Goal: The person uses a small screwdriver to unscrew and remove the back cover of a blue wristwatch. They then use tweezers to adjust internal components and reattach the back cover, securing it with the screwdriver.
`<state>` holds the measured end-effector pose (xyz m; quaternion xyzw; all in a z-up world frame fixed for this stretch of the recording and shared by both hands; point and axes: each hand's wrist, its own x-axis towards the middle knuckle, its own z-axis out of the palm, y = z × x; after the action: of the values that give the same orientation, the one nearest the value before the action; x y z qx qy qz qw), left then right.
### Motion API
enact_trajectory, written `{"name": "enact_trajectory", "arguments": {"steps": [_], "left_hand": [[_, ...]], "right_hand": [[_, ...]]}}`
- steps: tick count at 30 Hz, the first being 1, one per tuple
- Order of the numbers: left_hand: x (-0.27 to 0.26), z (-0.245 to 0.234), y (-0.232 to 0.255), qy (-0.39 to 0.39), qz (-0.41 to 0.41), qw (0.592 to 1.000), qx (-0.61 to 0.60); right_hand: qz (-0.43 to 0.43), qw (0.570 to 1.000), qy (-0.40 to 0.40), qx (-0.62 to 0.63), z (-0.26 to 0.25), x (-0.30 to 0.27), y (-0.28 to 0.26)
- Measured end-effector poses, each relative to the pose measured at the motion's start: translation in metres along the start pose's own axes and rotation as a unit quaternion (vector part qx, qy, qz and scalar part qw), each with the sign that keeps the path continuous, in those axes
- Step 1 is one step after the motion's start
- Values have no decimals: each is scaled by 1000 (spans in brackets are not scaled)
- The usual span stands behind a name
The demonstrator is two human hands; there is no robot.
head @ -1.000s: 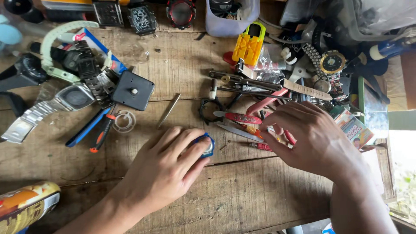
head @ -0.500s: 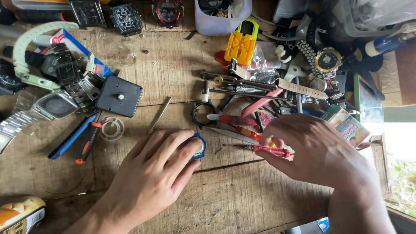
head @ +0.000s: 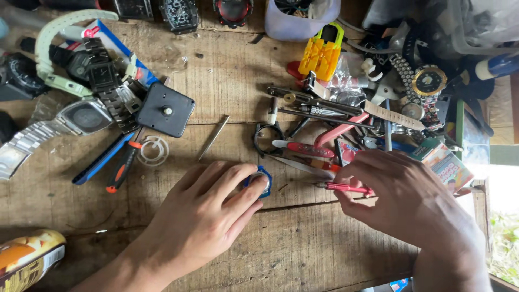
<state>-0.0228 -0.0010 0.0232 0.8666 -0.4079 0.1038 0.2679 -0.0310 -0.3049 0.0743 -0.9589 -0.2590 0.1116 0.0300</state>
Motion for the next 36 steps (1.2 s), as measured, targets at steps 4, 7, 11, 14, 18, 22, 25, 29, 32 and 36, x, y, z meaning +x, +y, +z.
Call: {"name": "enact_trajectory", "arguments": {"steps": [4,7,11,14,18,22,25,29,32,36], "left_hand": [[-2,-1,0,-3,5,1000,-3],[-3,-2,1,6,6,1000,-3],[-3,-4,2,5,10,1000,12],[-3,-2,0,6,27,1000,-2],[-4,-4,1,-7,26,1000,10],[-7,-1,1,-13,32,999,24],[-11,2,0,-23,31,999,23],[-11,1,0,-25,27,999,19],[-10,1,0,-26,27,999,21],[-11,2,0,-30,30,999,22]], "right_hand": [[-5,993,66,100,-5,3,-10],[2,980,135,144,2,4,-16],[19,938,192,289,18,10,-21],[57,898,228,372,21,13,-30],[93,828,244,497,40,15,-36],[35,846,268,459,52,19,-39],[37,899,261,348,53,18,-41],[33,915,267,301,51,17,-42],[40,916,264,298,50,17,-42],[21,916,258,306,47,21,-44]]}}
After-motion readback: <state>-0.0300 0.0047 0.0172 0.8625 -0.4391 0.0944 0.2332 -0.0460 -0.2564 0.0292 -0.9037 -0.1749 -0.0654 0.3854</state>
